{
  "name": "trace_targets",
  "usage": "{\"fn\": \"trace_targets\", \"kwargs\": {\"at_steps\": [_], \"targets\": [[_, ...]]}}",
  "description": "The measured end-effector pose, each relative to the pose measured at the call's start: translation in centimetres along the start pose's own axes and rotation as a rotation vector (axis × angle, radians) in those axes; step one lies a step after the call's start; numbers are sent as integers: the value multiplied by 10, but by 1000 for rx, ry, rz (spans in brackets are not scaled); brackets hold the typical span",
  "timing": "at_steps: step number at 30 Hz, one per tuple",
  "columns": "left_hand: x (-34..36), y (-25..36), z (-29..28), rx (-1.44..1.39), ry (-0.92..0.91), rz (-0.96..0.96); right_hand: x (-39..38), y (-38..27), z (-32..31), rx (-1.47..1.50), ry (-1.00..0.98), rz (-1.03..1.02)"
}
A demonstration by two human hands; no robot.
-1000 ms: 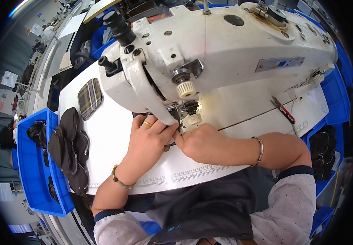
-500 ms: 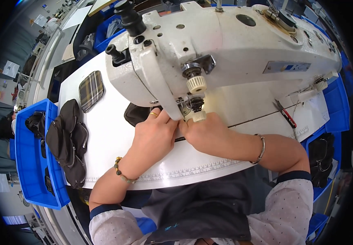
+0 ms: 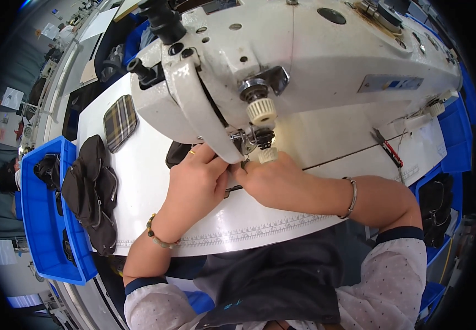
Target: Sewing leather pieces together using an industrial sewing machine.
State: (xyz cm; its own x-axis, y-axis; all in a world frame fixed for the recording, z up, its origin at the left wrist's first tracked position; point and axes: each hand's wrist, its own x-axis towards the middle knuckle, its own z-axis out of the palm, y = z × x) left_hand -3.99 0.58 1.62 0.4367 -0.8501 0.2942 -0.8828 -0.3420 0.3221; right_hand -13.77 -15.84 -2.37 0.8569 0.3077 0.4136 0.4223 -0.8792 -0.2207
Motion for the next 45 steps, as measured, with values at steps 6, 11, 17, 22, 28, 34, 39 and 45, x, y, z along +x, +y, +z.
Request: {"fn": "trace_targets", "kwargs": {"at_steps": [6,11,17,22,28,34,39,45], "targets": [[0,11,3,126,2,21,2,-3,-3,78,-102,10],[-2,11,7,118,8,16,1,-2,0,64,-41,-4],[-2,20,9,168,-38,-40,-1,-2,-3,13,-66,3],[2,22,13,126,-6,-59,1,4,-7,-44,-8,16],[1,27,-3,99,-78,-48,-1,8,-5,-73,-3,50],[-4,16,-18,159,-120,133,-7,-5,-3,-40,-23,-56],[-8,15,-7,123,-127,104,-8,-6,-11,-50,-140,-82],[-7,16,-2,119,-125,70,-9,-7,-11,-83,-107,-97]]}}
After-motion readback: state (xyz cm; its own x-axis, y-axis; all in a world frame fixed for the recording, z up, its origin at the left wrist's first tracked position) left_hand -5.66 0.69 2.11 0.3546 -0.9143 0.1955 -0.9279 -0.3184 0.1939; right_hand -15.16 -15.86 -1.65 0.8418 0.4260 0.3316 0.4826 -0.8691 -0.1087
